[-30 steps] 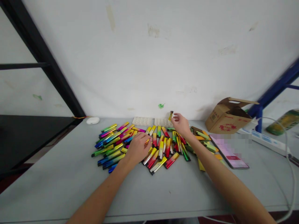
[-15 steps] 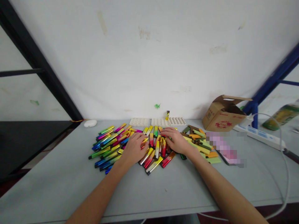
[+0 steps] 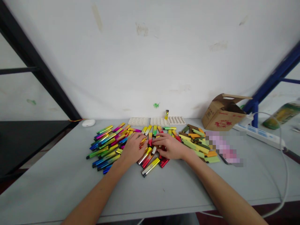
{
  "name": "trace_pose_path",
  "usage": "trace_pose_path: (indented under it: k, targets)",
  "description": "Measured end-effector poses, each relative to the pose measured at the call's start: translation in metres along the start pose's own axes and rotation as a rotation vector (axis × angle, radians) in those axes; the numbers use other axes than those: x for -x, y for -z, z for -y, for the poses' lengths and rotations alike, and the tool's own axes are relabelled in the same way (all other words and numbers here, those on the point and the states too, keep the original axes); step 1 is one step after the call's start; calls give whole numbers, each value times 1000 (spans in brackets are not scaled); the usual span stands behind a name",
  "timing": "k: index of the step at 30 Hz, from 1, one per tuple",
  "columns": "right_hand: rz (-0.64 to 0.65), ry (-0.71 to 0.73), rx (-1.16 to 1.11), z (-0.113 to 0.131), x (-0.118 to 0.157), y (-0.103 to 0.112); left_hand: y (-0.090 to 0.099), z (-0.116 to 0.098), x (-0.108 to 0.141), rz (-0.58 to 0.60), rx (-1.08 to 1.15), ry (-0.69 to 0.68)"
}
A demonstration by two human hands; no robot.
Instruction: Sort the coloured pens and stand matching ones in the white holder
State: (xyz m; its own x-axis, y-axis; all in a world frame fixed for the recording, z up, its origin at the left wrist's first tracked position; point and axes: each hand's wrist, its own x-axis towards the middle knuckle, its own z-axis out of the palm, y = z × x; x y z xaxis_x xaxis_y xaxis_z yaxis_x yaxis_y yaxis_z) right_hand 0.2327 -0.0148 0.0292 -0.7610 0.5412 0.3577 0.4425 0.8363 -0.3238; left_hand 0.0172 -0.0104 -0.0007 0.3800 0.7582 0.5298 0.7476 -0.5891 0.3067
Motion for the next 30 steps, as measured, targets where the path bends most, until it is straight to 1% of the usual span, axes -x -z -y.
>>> trace_pose_path:
  k: [6,9,12,15,17,20,22,23,25,27,30]
  targets:
    - [-70,-78,-27,-5,-3,-6,-3,1,-1,-41,12,11]
    - [-80,-137,-44,-8,-2,-10,-3,2,-1,-60,19,24]
    - [-88,-147,-32,-9,0,-12,0,3,-2,-103,34,32]
    - [-173,-193,-82,-10,1,-14,5,1,-4,-171,56,43]
    - [-288,-276,-244,-10,0,-15,8,-1,-4,-207,73,46]
    - [-463,-406,-701,-10,-4,-15,10,-3,-5,-228,95,36]
    - [-534,-480,-1004,-10,-6,-12,9,-4,-4,-220,101,28]
    - [-552,-515,-1113,-10,-7,-10,8,-4,-4,-215,100,26]
    - [-571,-579,-1232,-10,-7,-5,7,-4,-4,-210,94,25]
    - [-574,-637,-1299,-9,-6,-1,5,-4,-3,-212,92,23]
    - [-583,-687,-1422,-9,-5,1,5,-4,-3,-217,98,18]
